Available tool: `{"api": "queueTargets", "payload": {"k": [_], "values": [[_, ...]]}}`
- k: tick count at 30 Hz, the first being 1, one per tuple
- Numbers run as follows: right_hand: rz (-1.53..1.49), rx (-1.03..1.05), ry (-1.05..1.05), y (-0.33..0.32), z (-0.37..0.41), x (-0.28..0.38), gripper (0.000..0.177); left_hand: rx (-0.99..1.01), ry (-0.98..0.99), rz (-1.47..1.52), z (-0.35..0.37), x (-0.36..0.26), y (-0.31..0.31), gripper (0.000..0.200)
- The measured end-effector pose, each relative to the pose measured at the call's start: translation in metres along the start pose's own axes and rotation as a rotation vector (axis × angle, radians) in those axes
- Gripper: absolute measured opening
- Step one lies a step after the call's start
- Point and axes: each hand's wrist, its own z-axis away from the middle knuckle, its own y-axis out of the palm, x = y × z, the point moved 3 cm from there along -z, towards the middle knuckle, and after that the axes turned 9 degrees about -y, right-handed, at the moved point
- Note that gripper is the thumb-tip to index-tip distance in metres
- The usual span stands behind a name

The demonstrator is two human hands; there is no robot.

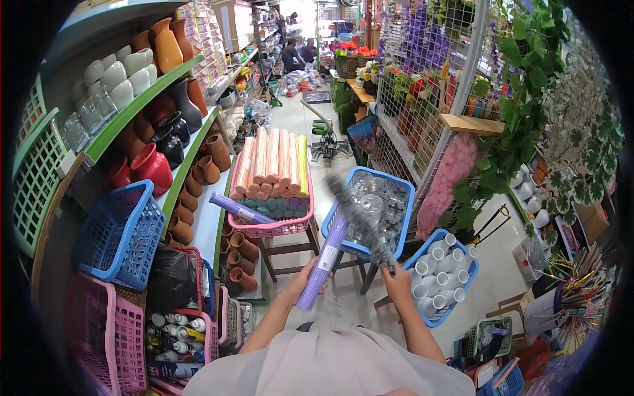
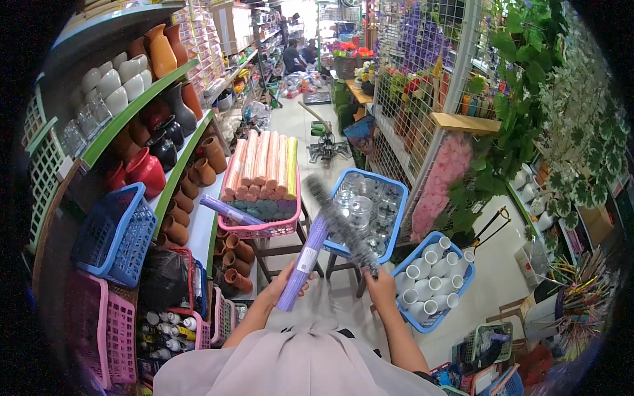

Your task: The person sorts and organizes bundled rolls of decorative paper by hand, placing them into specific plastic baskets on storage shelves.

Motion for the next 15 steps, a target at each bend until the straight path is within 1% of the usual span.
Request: {"api": "queueTargets", "payload": {"k": [1,2,3,4,5,6,8,9,10,12,13,14,15], "values": [[-0.098,-0.014,0.062,-0.006,-0.001,0.012,0.036,0.046,0.021,0.013,0.001,-0.001,0.001,0.052],[-0.1,-0.012,0.059,-0.004,0.002,0.011,0.036,0.094,0.041,0.024,0.001,-0.003,0.002,0.052],[-0.035,0.084,-0.108,0.001,0.009,0.012,0.036,0.093,0.044,0.025,0.004,-0.007,0.005,0.052],[0.032,0.18,-0.274,0.006,0.017,0.014,0.036,-0.055,0.018,-0.02,0.007,-0.009,0.004,0.051],[-0.036,0.234,-0.493,0.009,0.023,0.018,0.036,-0.204,-0.007,-0.065,0.01,-0.01,0.002,0.051],[-0.036,0.236,-0.494,0.008,0.021,0.019,0.036,-0.205,-0.007,-0.062,0.008,-0.009,-0.003,0.051],[0.185,0.441,-0.634,0.007,0.019,0.02,0.036,-0.088,0.076,-0.097,0.0,-0.004,-0.015,0.05],[0.087,0.283,-0.665,0.004,0.012,0.017,0.034,0.006,0.135,-0.128,0.004,-0.007,-0.013,0.049],[0.088,0.284,-0.662,0.006,0.011,0.014,0.034,-0.168,0.02,-0.094,0.002,-0.002,-0.015,0.049],[0.019,0.072,-0.229,0.002,-0.003,0.004,0.041,-0.102,0.093,-0.073,0.01,-0.013,0.001,0.043],[-0.059,0.056,-0.077,0.003,-0.006,0.008,0.039,-0.098,0.093,-0.073,0.014,-0.017,0.009,0.043],[-0.056,0.052,-0.075,0.002,-0.002,0.016,0.039,-0.114,0.112,-0.065,0.016,-0.02,0.016,0.042],[-0.003,0.093,-0.112,0.0,0.004,0.024,0.039,-0.13,0.132,-0.058,0.017,-0.022,0.018,0.042]]}}
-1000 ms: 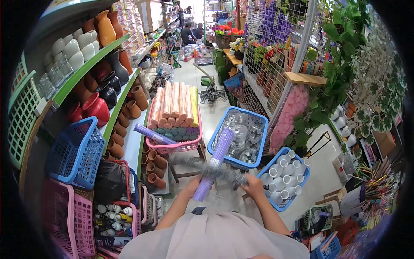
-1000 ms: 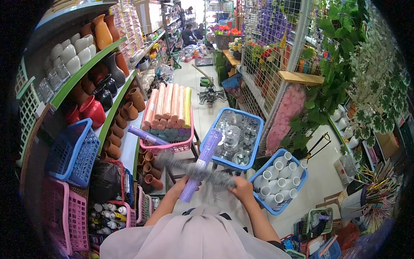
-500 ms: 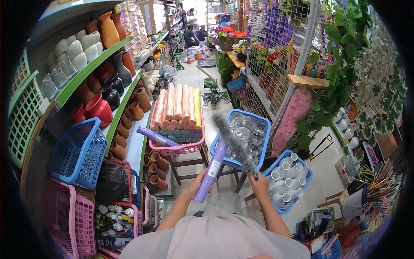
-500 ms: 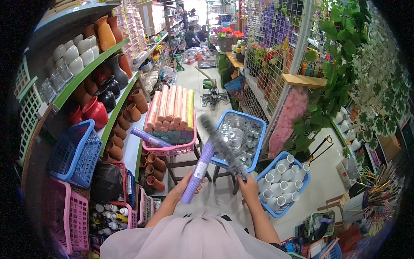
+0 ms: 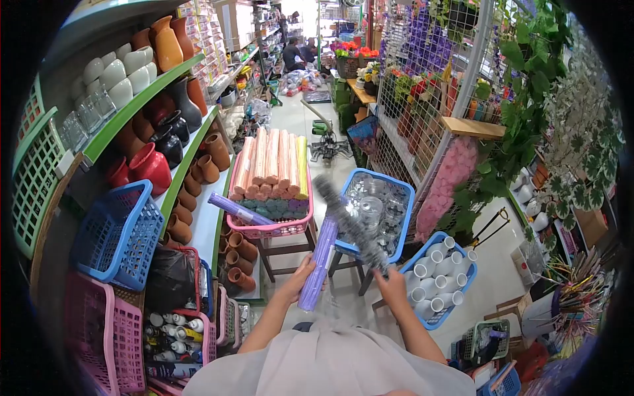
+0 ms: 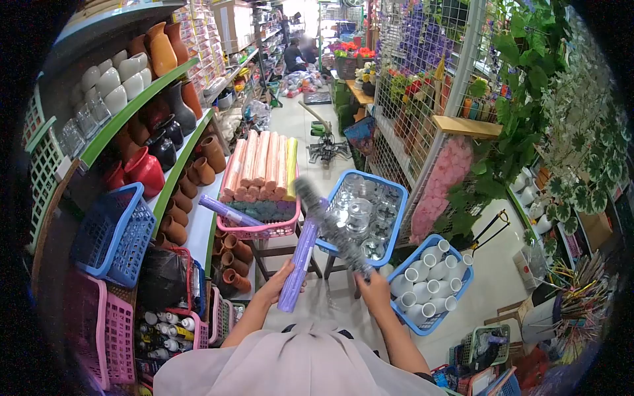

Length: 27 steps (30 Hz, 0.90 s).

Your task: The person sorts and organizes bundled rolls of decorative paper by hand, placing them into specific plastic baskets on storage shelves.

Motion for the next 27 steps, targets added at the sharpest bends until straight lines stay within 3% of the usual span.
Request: {"api": "queueTargets", "payload": {"k": [3,4,5,7,8,10,11,13,14,15,17,18,19,21,22,25,26,27], "values": [[0.096,0.17,-0.167,0.006,0.013,-0.003,0.04,-0.067,0.01,0.014,-0.012,0.003,-0.012,0.044],[0.139,0.261,-0.34,0.007,0.015,-0.001,0.04,0.071,-0.023,0.006,-0.016,0.007,-0.019,0.048],[0.181,0.353,-0.512,0.008,0.018,0.0,0.039,-0.044,-0.008,0.09,-0.025,0.016,-0.025,0.051],[0.221,0.311,-0.503,0.002,0.012,-0.001,0.036,-0.038,0.154,-0.174,-0.042,0.028,-0.043,0.053],[0.144,0.142,-0.308,-0.004,0.006,-0.002,0.035,0.118,-0.154,0.057,-0.044,0.044,-0.057,0.049],[0.015,-0.077,-0.014,-0.009,-0.005,-0.003,0.033,0.093,-0.05,0.044,-0.032,0.03,-0.039,0.05],[0.015,-0.074,-0.017,-0.007,-0.004,0.0,0.033,0.074,0.052,0.026,-0.024,0.021,-0.028,0.051],[0.087,-0.039,-0.18,-0.006,0.002,0.009,0.033,0.058,0.062,0.059,-0.02,0.018,-0.026,0.05],[0.149,0.108,-0.321,0.002,0.008,0.005,0.032,0.011,0.033,0.068,-0.021,0.02,-0.03,0.05],[0.147,0.111,-0.324,0.0,0.008,0.005,0.032,-0.037,0.003,0.078,-0.019,0.019,-0.03,0.05],[0.233,0.347,-0.631,0.004,0.012,0.013,0.032,-0.037,-0.1,0.112,-0.006,0.018,-0.033,0.05],[0.302,0.347,-0.575,0.005,0.007,0.006,0.034,-0.031,-0.203,0.145,-0.001,0.019,-0.032,0.05],[0.3,0.349,-0.577,0.009,0.004,0.003,0.034,-0.022,-0.096,0.207,-0.009,0.022,-0.032,0.051],[0.082,0.041,-0.208,0.005,-0.008,-0.007,0.034,-0.088,-0.099,0.167,0.006,0.016,-0.023,0.052],[0.069,0.029,-0.043,0.008,-0.011,-0.009,0.034,-0.092,-0.095,0.17,0.005,0.018,-0.026,0.052],[0.037,0.072,-0.182,0.011,-0.004,0.005,0.033,-0.064,-0.032,0.097,0.0,0.018,-0.032,0.057],[0.107,0.13,-0.38,0.019,0.004,0.0,0.033,-0.011,-0.025,0.171,0.001,0.017,-0.034,0.06],[0.105,0.134,-0.383,0.016,0.004,0.002,0.033,0.041,-0.018,0.246,0.003,0.017,-0.036,0.063]]}}
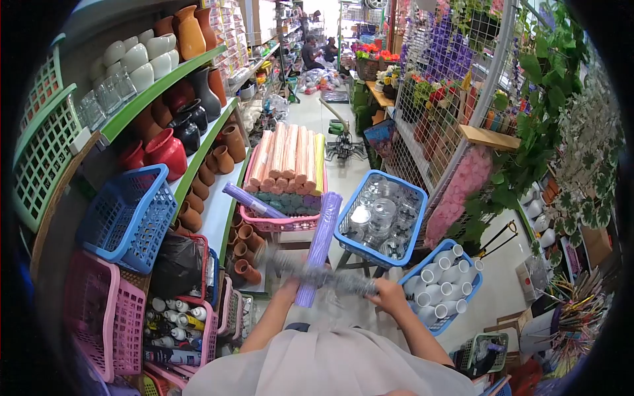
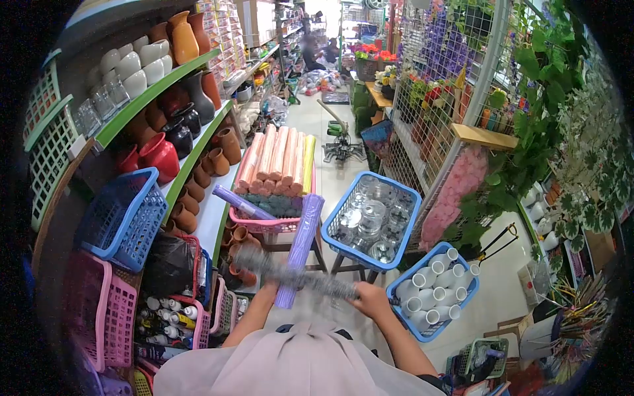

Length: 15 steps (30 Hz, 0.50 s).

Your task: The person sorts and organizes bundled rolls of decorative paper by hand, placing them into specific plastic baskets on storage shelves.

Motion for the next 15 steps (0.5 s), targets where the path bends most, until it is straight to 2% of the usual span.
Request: {"api": "queueTargets", "payload": {"k": [2,3,4,6,7,8,9,11,12,13,14,15], "values": [[0.056,0.258,-0.24,0.001,0.001,0.014,0.031,0.301,-0.062,0.056,-0.003,0.005,-0.018,0.065],[0.063,0.222,-0.209,0.0,-0.001,0.011,0.03,0.015,0.068,-0.025,0.004,-0.002,-0.003,0.062],[0.061,0.224,-0.215,0.003,-0.004,0.009,0.03,-0.035,0.013,-0.118,-0.003,0.002,-0.014,0.059],[0.011,-0.044,0.105,0.0,-0.011,-0.003,0.029,0.122,0.01,0.004,0.006,0.003,-0.015,0.055],[-0.069,-0.115,0.231,0.002,-0.015,-0.004,0.029,0.116,0.021,0.007,0.008,0.001,-0.014,0.055],[-0.074,-0.108,0.223,0.005,-0.017,-0.004,0.029,-0.026,0.021,-0.049,0.012,0.002,-0.017,0.054],[-0.071,-0.061,0.138,0.009,-0.018,-0.001,0.029,-0.168,0.016,-0.106,0.016,0.002,-0.02,0.052],[-0.109,0.046,-0.094,0.013,-0.016,0.009,0.03,-0.196,0.02,-0.027,0.011,0.01,-0.035,0.051],[-0.113,0.044,-0.094,0.011,-0.015,0.014,0.03,-0.212,0.022,0.049,0.007,0.013,-0.042,0.05],[-0.064,0.14,-0.208,0.009,-0.016,0.022,0.03,-0.111,0.02,0.026,0.011,0.011,-0.05,0.048],[-0.011,0.235,-0.321,0.01,-0.017,0.027,0.03,-0.122,-0.022,0.059,0.009,0.014,-0.056,0.048],[0.046,0.217,-0.297,0.011,-0.017,0.021,0.031,-0.133,0.069,-0.046,0.006,0.008,-0.052,0.051]]}}
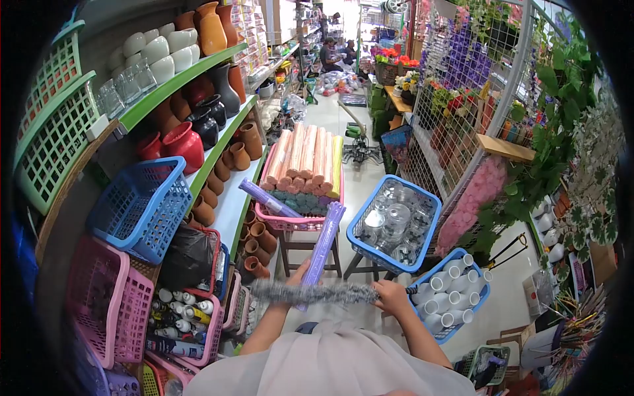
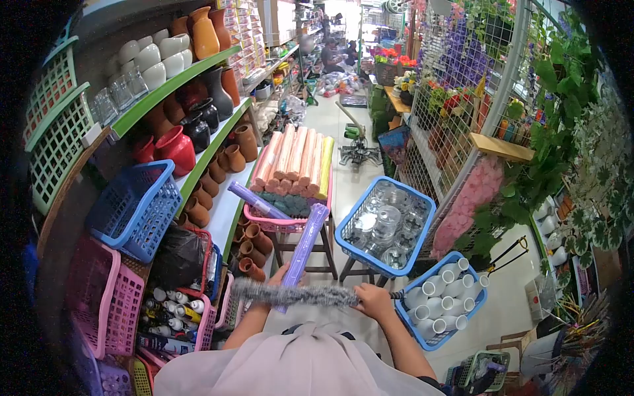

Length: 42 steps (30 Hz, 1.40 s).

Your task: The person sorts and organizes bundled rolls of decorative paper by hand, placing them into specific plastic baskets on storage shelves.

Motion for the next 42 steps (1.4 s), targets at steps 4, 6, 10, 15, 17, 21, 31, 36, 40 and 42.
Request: {"api": "queueTargets", "payload": {"k": [4,6,10,15,17,21,31,36,40,42], "values": [[-0.192,-0.319,0.548,0.003,-0.003,-0.029,0.031,0.159,-0.052,0.145,0.001,0.002,0.016,0.054],[-0.158,-0.284,0.47,-0.001,0.001,-0.02,0.031,0.195,0.052,0.082,0.017,-0.012,0.044,0.058],[-0.086,-0.037,0.114,-0.003,0.009,-0.004,0.033,0.166,0.11,0.033,0.007,-0.011,0.034,0.05],[-0.07,-0.289,0.312,-0.008,0.008,-0.017,0.032,-0.031,-0.12,-0.152,0.01,0.001,0.021,0.052],[-0.163,-0.238,0.574,-0.012,0.004,-0.015,0.033,0.119,-0.032,-0.042,0.005,0.001,0.026,0.051],[-0.104,-0.189,0.392,0.0,0.017,-0.013,0.031,0.009,-0.066,0.003,-0.006,0.011,0.011,0.059],[-0.083,-0.195,0.592,-0.008,0.01,-0.019,0.031,0.191,-0.007,0.074,0.001,0.002,0.023,0.059],[-0.062,0.099,0.103,0.006,0.02,-0.018,0.038,0.071,-0.12,0.129,-0.015,0.007,0.013,0.056],[-0.139,-0.171,0.659,0.008,0.019,-0.042,0.032,0.08,-0.114,-0.065,-0.007,0.013,0.009,0.052],[-0.125,-0.182,0.595,0.011,0.015,-0.035,0.032,0.106,-0.085,-0.046,-0.002,0.006,0.02,0.048]]}}
